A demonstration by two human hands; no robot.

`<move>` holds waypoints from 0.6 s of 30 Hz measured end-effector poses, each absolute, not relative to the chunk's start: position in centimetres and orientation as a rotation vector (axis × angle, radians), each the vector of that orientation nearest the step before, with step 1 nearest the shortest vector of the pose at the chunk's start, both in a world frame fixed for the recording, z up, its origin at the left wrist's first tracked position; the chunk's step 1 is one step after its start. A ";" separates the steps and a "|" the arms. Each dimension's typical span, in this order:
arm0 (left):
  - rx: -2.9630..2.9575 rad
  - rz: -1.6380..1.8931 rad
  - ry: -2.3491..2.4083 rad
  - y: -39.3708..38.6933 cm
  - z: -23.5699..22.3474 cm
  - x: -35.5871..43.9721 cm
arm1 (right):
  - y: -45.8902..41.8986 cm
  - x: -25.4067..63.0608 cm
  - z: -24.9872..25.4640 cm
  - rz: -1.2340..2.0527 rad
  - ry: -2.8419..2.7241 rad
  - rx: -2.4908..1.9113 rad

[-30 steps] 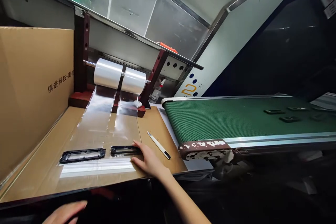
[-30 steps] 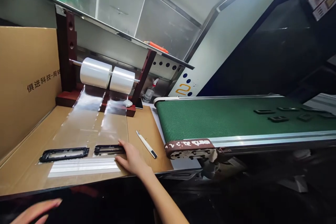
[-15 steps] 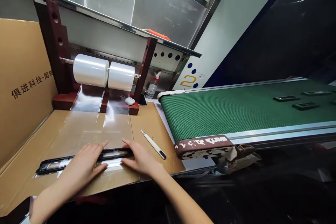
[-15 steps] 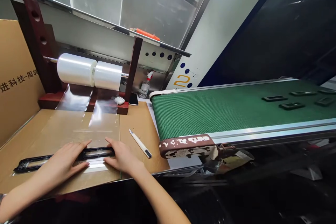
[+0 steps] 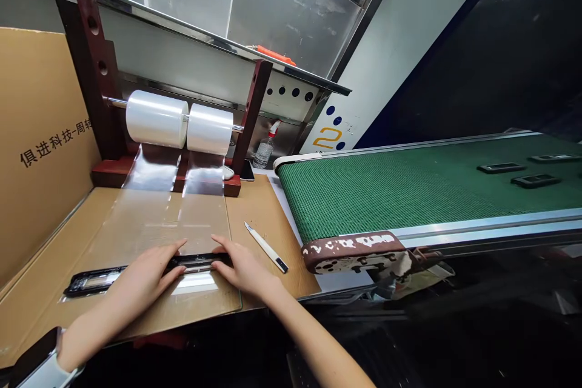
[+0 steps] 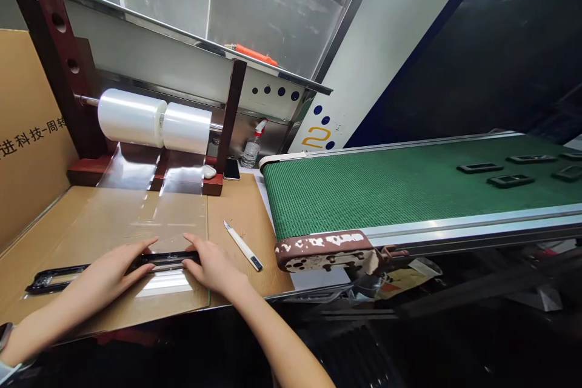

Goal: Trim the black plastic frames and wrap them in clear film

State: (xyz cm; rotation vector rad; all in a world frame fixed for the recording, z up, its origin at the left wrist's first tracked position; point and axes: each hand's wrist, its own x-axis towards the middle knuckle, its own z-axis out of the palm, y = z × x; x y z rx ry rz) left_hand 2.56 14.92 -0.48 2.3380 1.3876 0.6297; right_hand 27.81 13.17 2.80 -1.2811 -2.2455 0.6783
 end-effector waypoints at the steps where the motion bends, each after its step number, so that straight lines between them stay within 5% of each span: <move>1: 2.332 0.637 1.379 15.0 -0.4 2.5 | 13.2 27.8 2.9 0.686 -2.243 -1.278; 18: 2.449 1.008 1.169 9.8 -2.8 1.4 | 7.7 28.1 1.8 0.611 -2.247 -1.178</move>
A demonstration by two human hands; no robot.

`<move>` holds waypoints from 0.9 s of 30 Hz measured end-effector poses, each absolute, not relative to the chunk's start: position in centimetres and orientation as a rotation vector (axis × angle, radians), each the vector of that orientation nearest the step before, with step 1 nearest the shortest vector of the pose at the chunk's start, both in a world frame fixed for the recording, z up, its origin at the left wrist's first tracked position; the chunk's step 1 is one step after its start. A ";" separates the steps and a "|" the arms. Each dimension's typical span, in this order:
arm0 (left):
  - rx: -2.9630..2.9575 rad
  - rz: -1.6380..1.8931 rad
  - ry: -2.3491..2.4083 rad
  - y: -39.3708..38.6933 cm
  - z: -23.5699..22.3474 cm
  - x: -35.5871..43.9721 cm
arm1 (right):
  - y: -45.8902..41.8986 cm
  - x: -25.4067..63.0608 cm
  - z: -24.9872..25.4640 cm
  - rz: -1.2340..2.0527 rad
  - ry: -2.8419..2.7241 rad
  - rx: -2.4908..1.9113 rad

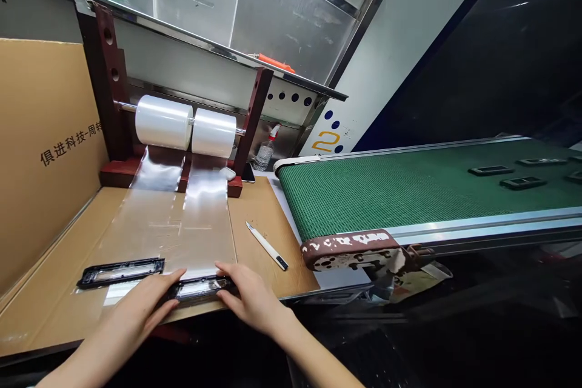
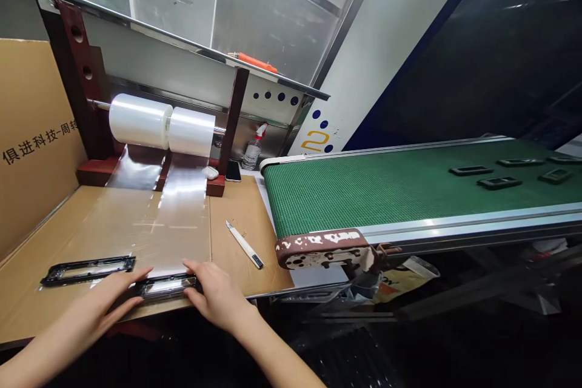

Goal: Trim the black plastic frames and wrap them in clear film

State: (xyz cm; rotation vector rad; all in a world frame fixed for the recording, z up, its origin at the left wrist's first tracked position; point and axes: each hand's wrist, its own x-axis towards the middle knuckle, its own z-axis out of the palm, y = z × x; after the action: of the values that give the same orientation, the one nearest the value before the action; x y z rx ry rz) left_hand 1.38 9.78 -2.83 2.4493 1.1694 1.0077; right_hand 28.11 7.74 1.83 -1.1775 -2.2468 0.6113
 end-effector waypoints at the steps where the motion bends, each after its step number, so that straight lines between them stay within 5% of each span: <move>1: 2.462 1.018 1.164 9.7 -2.7 1.5 | 7.8 28.1 1.7 0.611 -2.245 -1.182; 14: 2.579 0.998 1.434 12.0 -0.9 -11.6 | 11.2 26.7 3.4 0.591 -2.326 -1.269; 27: 2.460 0.838 1.437 12.4 -3.2 -12.5 | 14.4 15.7 3.0 0.577 -2.561 -1.128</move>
State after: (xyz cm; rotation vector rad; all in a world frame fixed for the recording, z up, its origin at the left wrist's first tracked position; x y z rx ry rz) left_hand -12.45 12.40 -3.15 2.4601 1.4369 0.8381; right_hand 15.68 14.35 2.99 -1.1284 -2.5614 0.5774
